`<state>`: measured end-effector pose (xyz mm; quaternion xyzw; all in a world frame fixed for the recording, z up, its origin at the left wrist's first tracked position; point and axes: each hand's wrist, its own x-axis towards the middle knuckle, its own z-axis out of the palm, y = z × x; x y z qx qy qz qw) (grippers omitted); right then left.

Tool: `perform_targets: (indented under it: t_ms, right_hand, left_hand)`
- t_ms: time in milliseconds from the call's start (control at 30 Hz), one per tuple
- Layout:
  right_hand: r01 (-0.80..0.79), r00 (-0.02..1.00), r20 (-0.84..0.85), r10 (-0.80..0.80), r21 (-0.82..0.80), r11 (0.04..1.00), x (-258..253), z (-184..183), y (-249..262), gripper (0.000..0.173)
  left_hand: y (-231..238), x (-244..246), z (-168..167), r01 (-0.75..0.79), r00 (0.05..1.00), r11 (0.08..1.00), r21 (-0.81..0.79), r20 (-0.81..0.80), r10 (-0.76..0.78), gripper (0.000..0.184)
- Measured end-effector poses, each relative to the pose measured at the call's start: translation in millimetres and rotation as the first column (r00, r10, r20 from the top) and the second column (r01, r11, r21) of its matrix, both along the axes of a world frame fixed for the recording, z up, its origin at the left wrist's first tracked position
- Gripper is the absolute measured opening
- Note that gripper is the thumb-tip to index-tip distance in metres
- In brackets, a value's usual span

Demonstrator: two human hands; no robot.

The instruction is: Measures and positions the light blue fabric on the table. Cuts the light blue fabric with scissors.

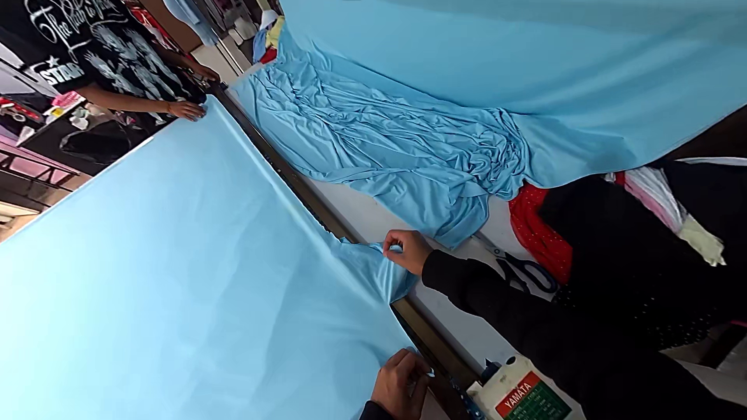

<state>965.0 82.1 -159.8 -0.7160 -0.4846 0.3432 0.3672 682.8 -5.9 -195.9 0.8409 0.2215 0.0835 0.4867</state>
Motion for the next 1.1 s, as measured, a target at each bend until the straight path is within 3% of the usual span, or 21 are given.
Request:
perform_targets:
  t_ms: [67, 133, 233, 333, 500, 600, 833, 933, 1000, 1100]
  right_hand:
    - [-0.117, 0.993, -0.037, 0.112, -0.18, 0.977, 0, -10, -3, 0.038]
    - [-0.105, 0.994, -0.04, 0.098, -0.293, 0.95, 0, -9, -1, 0.05]
    - [0.001, 0.989, 0.142, 0.04, -0.278, 0.961, -15, -3, 18, 0.052]
    - [-0.016, 0.968, 0.24, 0.073, -0.23, 0.973, -35, -5, 43, 0.055]
    - [-0.112, 0.927, 0.333, 0.17, -0.187, 0.976, -45, 2, 67, 0.024]
    - [-0.15, 0.928, 0.325, 0.182, -0.122, 0.981, -39, 8, 65, 0.017]
    - [-0.007, 0.994, 0.108, 0.01, -0.027, 1.0, -34, 11, 64, 0.017]
    - [0.133, 0.962, 0.208, -0.179, 0.217, 0.967, -34, 15, 60, 0.003]
    - [0.143, 0.905, 0.325, -0.275, 0.378, 0.915, -30, 5, 62, 0.004]
    - [0.191, 0.882, 0.39, -0.264, 0.218, 0.957, -10, -2, 58, 0.005]
  left_hand:
    - [0, 0, 0, 0.015, 1.0, 1.0, 0.004, -0.005, -0.014, 0.015]
    - [0, 1, 1, 0.012, 1.0, 1.0, 0.006, -0.012, -0.012, 0.014]
    - [-1, 2, -2, -0.008, 1.0, 1.0, 0.018, -0.01, 0.009, 0.014]
    - [-3, 2, -2, -0.006, 1.0, 1.0, 0.012, -0.018, 0.006, 0.014]
    - [2, 3, 1, 0.02, 0.999, 1.0, -0.002, -0.03, -0.02, 0.011]
    - [1, 2, 1, 0.013, 0.999, 1.0, -0.017, -0.04, -0.014, 0.011]
    - [-2, 3, 3, 0.003, 1.0, 1.0, -0.009, -0.025, -0.004, 0.012]
    - [-1, 4, 2, -0.003, 1.0, 1.0, -0.009, -0.005, 0.003, 0.012]
    - [-2, 2, 0, -0.005, 1.0, 1.0, -0.005, -0.003, 0.005, 0.011]
    - [-2, 2, 0, 0.001, 1.0, 1.0, -0.012, 0.0, -0.001, 0.01]
